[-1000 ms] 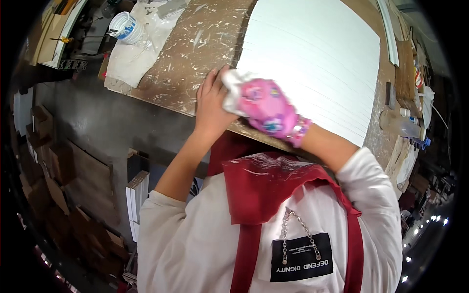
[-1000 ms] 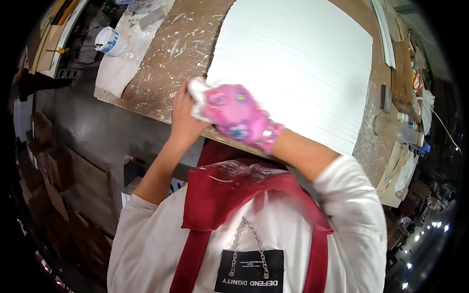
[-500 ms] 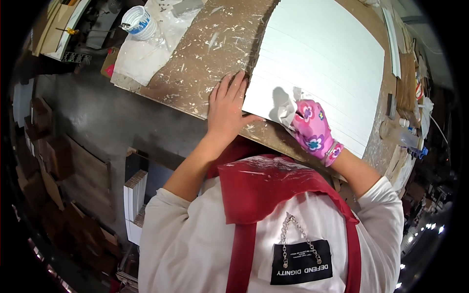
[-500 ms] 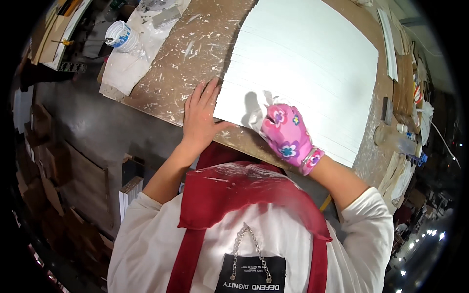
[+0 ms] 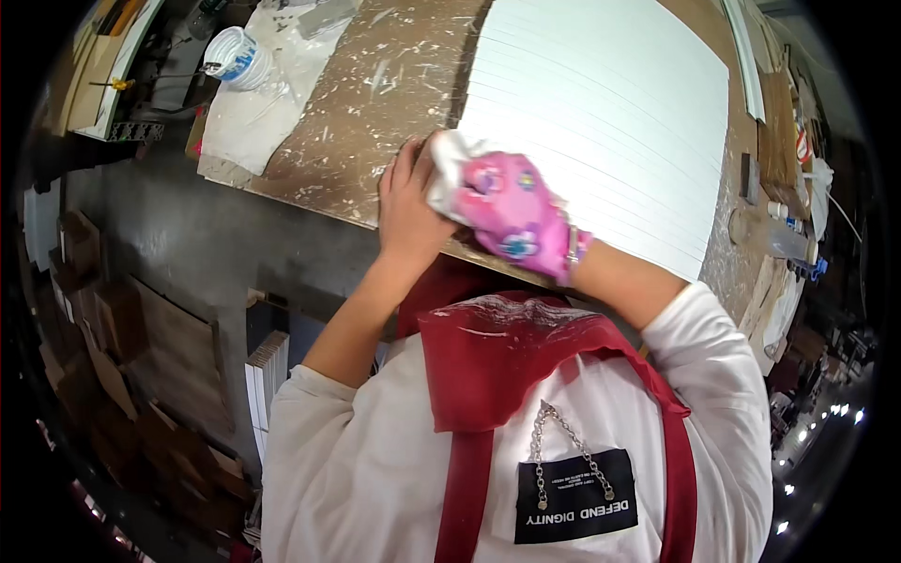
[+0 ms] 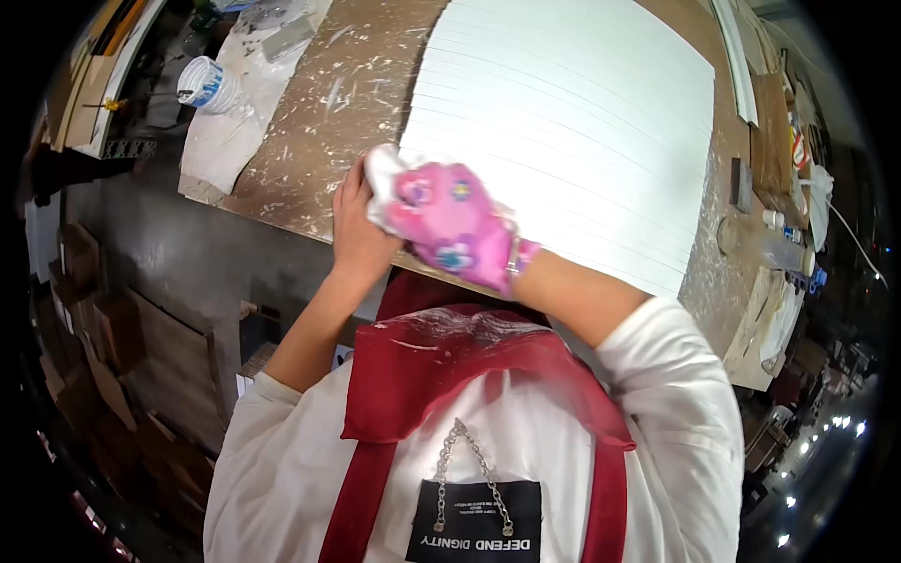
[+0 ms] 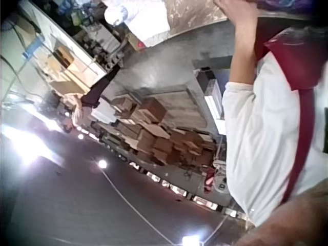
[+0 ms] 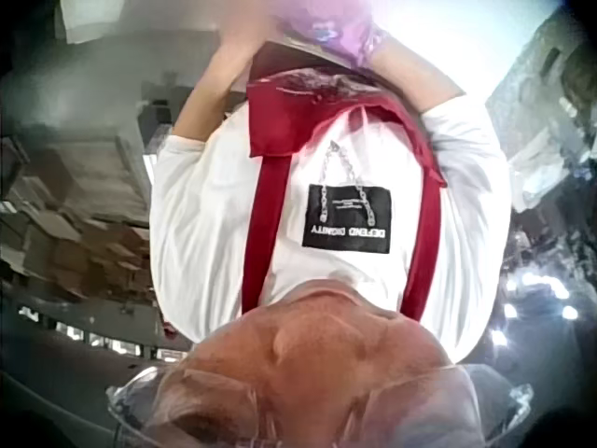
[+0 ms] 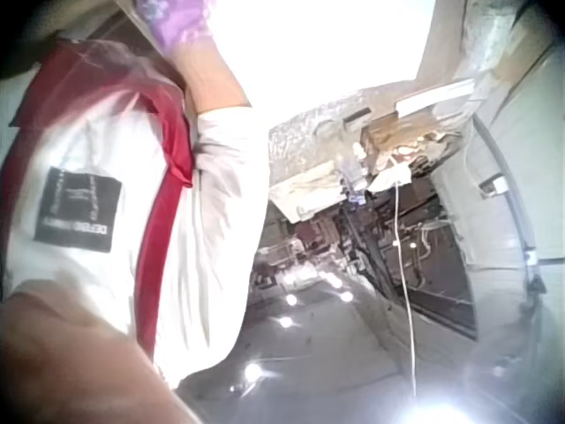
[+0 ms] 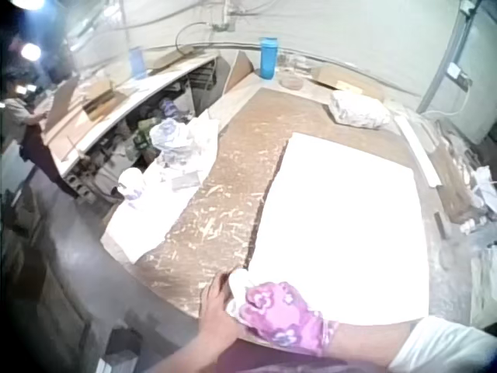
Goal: The person wipes a white grooved board with a white cloth. They apply a liquid from a spray bottle to the cloth and the board, then repeatedly rub the surface, reaching into the grooves and wiping along the edges.
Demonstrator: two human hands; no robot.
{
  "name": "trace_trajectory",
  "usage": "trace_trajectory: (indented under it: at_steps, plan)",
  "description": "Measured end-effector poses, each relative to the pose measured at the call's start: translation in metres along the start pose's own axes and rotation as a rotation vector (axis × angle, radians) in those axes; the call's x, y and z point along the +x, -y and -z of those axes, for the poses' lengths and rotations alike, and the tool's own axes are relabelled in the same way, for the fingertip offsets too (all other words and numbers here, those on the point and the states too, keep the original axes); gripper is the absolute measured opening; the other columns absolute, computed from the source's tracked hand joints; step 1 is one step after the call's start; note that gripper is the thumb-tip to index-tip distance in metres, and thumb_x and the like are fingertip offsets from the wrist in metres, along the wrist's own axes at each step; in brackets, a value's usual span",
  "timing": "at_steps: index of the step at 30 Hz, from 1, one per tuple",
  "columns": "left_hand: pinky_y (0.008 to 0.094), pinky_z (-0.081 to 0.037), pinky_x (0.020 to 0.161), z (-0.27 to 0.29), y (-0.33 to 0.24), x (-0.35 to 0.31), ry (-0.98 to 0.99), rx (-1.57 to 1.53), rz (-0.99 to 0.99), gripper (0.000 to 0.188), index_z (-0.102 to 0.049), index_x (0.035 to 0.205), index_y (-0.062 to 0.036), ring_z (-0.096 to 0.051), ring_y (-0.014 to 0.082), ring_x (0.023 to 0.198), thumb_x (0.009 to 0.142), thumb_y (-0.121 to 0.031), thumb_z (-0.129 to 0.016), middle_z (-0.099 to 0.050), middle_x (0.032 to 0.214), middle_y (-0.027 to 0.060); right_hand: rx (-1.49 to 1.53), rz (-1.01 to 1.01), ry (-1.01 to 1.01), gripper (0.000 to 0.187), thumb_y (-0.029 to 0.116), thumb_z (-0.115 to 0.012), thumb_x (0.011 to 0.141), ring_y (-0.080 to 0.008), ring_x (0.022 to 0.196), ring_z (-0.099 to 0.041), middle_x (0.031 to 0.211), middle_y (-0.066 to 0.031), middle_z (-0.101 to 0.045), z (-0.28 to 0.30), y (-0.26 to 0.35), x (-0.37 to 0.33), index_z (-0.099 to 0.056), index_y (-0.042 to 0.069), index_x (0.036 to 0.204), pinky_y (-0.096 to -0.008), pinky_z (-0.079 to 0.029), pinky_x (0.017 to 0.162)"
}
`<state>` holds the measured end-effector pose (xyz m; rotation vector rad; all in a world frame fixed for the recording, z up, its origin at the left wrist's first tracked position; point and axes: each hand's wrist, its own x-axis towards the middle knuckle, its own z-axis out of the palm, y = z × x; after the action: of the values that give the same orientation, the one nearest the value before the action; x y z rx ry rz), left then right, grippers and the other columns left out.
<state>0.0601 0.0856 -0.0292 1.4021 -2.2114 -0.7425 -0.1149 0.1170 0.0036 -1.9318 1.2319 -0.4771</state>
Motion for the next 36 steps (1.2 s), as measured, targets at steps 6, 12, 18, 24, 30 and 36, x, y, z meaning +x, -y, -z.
trace_trajectory:
  at_steps: [6,12,18,24,30,36]
  plan:
    - [0.0498,-0.026,0.104,0.005,-0.001,-0.002,0.050,0.165,-0.109,0.088,-0.047,0.129,0.0005,-0.030,0.0334,0.133,0.059,-0.041,-0.080,-0.036,0.144,0.0094,-0.141,-0.065,-0.017,0.023,0.026,-0.056,0.089,-0.0173,0.077,-0.064,0.098,-0.0115,-0.063,0.033,-0.010,-0.067,-0.060,0.013,0.108,-0.0276,-0.055,0.057]
    - [0.0457,-0.025,0.107,-0.008,0.021,0.004,0.075,0.086,-0.148,0.073,-0.048,0.128,0.0007,-0.030,0.0318,0.132,0.069,-0.031,-0.076,-0.035,0.144,0.0090,0.069,-0.100,-0.112,0.027,0.019,-0.063,0.076,-0.0197,0.088,-0.061,0.098,-0.0082,-0.062,-0.005,0.015,-0.009,-0.059,0.013,0.103,-0.0332,-0.051,0.074]
    - [0.0444,-0.024,0.108,0.012,-0.003,-0.002,0.126,0.261,-0.109,0.078,-0.038,0.136,-0.0011,-0.027,0.0302,0.135,0.070,-0.024,-0.073,-0.029,0.147,0.0075,-0.426,-0.061,0.000,0.035,0.010,-0.064,0.069,-0.0258,0.088,-0.059,0.100,-0.0107,-0.060,0.032,0.032,-0.025,-0.060,0.014,0.104,-0.0383,-0.049,0.078]
    - [0.0447,-0.023,0.108,0.002,0.009,0.000,0.014,-0.058,-0.207,0.062,-0.035,0.138,0.0022,-0.034,0.0344,0.131,0.086,-0.025,-0.055,-0.038,0.143,0.0142,-0.537,0.086,0.001,0.026,0.017,-0.054,0.083,-0.0226,0.090,-0.058,0.097,-0.0085,-0.059,0.010,0.049,0.019,-0.057,0.009,0.107,-0.0349,-0.048,0.074]
    - [0.0453,-0.025,0.106,0.003,0.006,-0.001,-0.048,0.163,-0.289,0.078,-0.031,0.141,-0.0024,-0.033,0.0387,0.132,0.081,-0.042,-0.063,-0.035,0.144,0.0174,-0.723,-0.245,-0.085,0.041,0.013,-0.049,0.085,-0.0190,0.081,-0.056,0.103,-0.0118,-0.057,0.046,-0.031,-0.126,-0.043,0.003,0.124,-0.0307,-0.050,0.063]
    - [0.0446,-0.023,0.107,-0.003,-0.002,0.000,0.027,0.216,-0.236,0.087,-0.030,0.141,-0.0011,-0.030,0.0352,0.134,0.073,-0.035,-0.072,-0.037,0.143,0.0160,-0.732,-0.531,-0.350,0.038,0.008,-0.052,0.079,-0.0238,0.084,-0.056,0.097,-0.0143,-0.057,0.047,-0.074,-0.197,-0.050,0.007,0.118,-0.0389,-0.048,0.072]
